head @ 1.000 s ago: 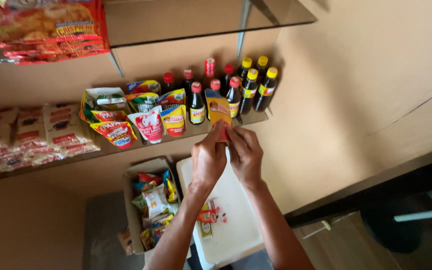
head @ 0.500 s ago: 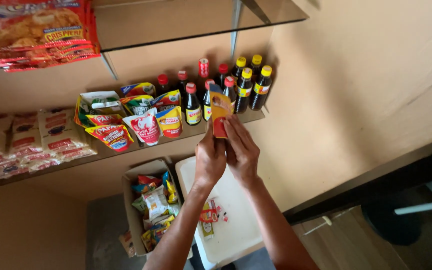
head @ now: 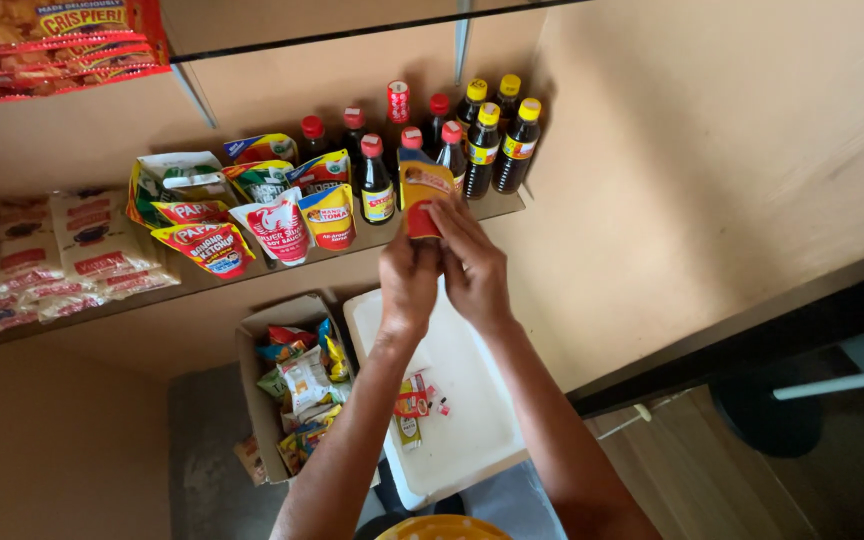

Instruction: Organize and stock grocery items on shelves.

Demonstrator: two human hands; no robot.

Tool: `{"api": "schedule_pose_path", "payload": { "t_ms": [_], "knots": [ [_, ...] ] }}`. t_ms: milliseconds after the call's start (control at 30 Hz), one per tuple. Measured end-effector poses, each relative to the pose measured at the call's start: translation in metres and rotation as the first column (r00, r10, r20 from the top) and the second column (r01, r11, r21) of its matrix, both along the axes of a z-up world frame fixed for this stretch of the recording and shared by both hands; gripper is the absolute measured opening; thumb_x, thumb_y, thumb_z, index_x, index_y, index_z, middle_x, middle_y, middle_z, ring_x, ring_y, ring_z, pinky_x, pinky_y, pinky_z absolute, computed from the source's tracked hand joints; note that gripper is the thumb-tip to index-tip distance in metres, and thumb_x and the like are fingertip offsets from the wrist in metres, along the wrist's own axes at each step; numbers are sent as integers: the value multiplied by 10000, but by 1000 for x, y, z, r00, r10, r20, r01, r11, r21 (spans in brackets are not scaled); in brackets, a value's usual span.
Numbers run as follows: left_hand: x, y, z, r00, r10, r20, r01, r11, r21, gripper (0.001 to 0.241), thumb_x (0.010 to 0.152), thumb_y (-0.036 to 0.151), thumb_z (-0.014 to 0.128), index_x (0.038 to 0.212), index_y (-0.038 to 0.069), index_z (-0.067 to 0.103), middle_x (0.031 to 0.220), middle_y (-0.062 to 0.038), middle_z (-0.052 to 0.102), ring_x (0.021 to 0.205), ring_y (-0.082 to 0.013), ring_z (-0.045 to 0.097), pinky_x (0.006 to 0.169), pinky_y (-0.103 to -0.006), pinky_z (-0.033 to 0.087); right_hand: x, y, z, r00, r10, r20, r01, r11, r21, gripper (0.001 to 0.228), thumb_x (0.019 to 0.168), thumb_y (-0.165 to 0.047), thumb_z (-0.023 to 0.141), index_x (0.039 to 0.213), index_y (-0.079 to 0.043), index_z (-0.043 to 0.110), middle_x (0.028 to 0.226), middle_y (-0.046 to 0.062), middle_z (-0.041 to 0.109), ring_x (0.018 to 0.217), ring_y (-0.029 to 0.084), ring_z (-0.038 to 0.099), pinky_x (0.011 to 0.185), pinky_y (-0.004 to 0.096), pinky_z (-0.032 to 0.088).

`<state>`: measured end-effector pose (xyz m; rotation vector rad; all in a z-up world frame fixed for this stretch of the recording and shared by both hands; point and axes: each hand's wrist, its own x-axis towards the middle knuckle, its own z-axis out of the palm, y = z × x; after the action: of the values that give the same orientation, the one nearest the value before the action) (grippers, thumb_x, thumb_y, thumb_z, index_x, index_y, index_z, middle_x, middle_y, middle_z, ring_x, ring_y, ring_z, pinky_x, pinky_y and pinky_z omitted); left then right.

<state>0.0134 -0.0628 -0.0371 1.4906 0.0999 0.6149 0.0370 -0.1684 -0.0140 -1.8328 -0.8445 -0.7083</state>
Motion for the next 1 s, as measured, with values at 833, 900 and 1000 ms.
{"api": "schedule_pose_path", "payload": {
  "t_ms": [833,900,1000],
  "knots": [
    [-11,-2,-1,978,-190,87,208,924,-320,411,932,-68,695,1326,-75,577,1167,-145,705,1021,-200,709,891,-339,630,41,2,-8,424,830,-363,-91,438,894,348,984,-125,688,1310,-25,620,1210,98,704,1061,192,695,921,384,611],
    [-28,7,28,998,55,17,-58,970,235,773,782,-66,578,1525,-58,364,1358,-139,626,946,-202,723,764,-294,598,46,0,-10,452,823,-344,-30,400,916,294,999,-105,674,1275,-14,630,1184,105,717,1038,203,712,894,394,625],
    [-20,3,52,1000,-8,-10,11,965,261,688,894,45,592,1542,-37,374,1215,-134,655,899,-179,674,756,-287,571,44,7,-14,617,684,-388,-40,520,853,286,1041,-107,634,1308,-4,623,1188,101,719,1035,189,711,893,381,626]
  ]
}}
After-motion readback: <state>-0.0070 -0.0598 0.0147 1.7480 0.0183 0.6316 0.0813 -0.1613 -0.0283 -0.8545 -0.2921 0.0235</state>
